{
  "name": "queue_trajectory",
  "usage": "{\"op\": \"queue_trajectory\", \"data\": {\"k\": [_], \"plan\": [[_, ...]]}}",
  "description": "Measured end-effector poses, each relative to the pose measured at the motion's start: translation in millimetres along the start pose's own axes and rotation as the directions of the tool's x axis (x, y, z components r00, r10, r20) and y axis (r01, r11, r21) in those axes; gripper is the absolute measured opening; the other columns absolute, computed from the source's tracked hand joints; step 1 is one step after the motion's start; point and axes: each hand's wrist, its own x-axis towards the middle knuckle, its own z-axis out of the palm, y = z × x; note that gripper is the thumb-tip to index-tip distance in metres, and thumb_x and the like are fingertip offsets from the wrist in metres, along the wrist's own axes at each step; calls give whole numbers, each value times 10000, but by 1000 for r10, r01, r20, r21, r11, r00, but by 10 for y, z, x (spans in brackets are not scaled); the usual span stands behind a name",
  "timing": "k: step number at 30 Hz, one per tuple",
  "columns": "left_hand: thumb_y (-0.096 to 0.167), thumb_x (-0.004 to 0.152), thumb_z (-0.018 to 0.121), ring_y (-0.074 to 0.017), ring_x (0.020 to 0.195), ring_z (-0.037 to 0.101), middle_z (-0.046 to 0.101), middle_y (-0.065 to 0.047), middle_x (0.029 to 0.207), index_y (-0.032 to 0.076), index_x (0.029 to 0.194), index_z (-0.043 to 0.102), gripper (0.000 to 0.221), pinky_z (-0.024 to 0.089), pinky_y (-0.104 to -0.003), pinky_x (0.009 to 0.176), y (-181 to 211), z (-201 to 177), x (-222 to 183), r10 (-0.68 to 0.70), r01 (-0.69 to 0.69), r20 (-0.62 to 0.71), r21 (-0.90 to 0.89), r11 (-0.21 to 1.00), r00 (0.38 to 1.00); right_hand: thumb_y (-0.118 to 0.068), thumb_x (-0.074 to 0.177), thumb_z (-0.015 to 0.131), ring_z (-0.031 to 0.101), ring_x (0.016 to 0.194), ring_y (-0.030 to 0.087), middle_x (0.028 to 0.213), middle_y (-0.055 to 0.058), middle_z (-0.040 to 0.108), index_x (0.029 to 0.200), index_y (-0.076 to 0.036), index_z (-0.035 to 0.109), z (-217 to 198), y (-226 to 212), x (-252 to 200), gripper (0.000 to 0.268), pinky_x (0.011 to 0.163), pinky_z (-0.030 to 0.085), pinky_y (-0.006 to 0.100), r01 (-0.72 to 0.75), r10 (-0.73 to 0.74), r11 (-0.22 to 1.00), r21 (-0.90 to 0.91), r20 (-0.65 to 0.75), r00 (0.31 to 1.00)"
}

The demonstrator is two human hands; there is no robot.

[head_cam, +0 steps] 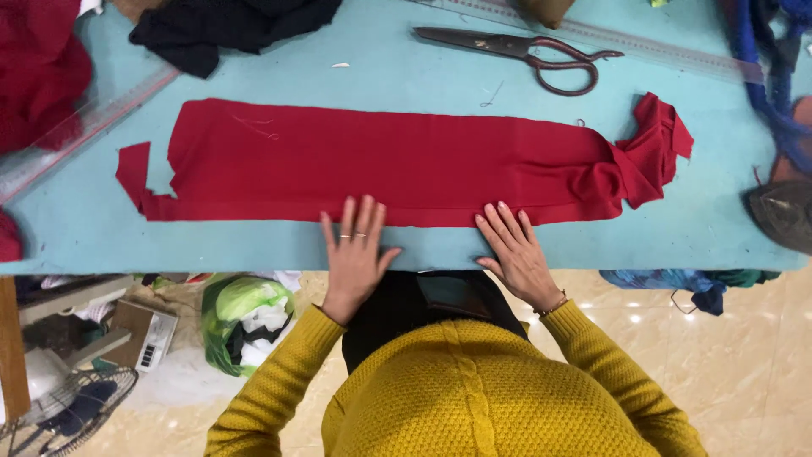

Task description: Folding and ironing a strip of red fabric to create a pressed crease

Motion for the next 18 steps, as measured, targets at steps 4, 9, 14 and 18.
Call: {"op": "queue_trajectory", "data": {"k": [4, 9, 14, 18], "plan": [[644, 994, 433, -323, 1546, 277, 342, -74, 1676, 161, 1589, 403, 767, 110, -730, 1185, -69, -69, -84, -54, 54, -9, 32, 998, 998, -537, 993, 449, 182, 1582, 290, 1713, 64, 257, 1625, -214, 330, 73, 34, -54, 720, 1284, 86, 513, 6, -6, 1000, -5, 0, 1000], [658, 1017, 402, -381, 1544, 271, 337, -147, 1669, 128, 1589, 406, 780, 137, -772, 1131, -98, -165, -137, -185, 191, -74, 84, 978, 980, -498, 1018, 439, 180, 1582, 320, 1712, 122, 260, 1618, -171, 358, 92, 108, -177, 688, 1288, 81, 508, -83, 83, 997, 7, -34, 996], [648, 1003, 450, -356, 1538, 281, 382, -73, 1655, 149, 1574, 439, 758, 76, -804, 1122, -413, -194, -222, -265, 275, -94, 114, 955, 960, -501, 1007, 451, 228, 1565, 319, 1704, 127, 277, 1614, -154, 360, 123, 159, -209, 706, 1273, 145, 511, -101, 102, 995, 17, -66, 993], [665, 997, 429, -288, 1527, 307, 385, 27, 1652, 233, 1569, 440, 718, 106, -834, 1108, -485, -170, -245, -261, 271, -83, 173, 947, 962, -501, 1038, 402, 256, 1552, 325, 1697, 131, 291, 1612, -126, 359, 122, 179, -235, 686, 1251, 189, 515, -122, 123, 992, 19, -106, 987]]}}
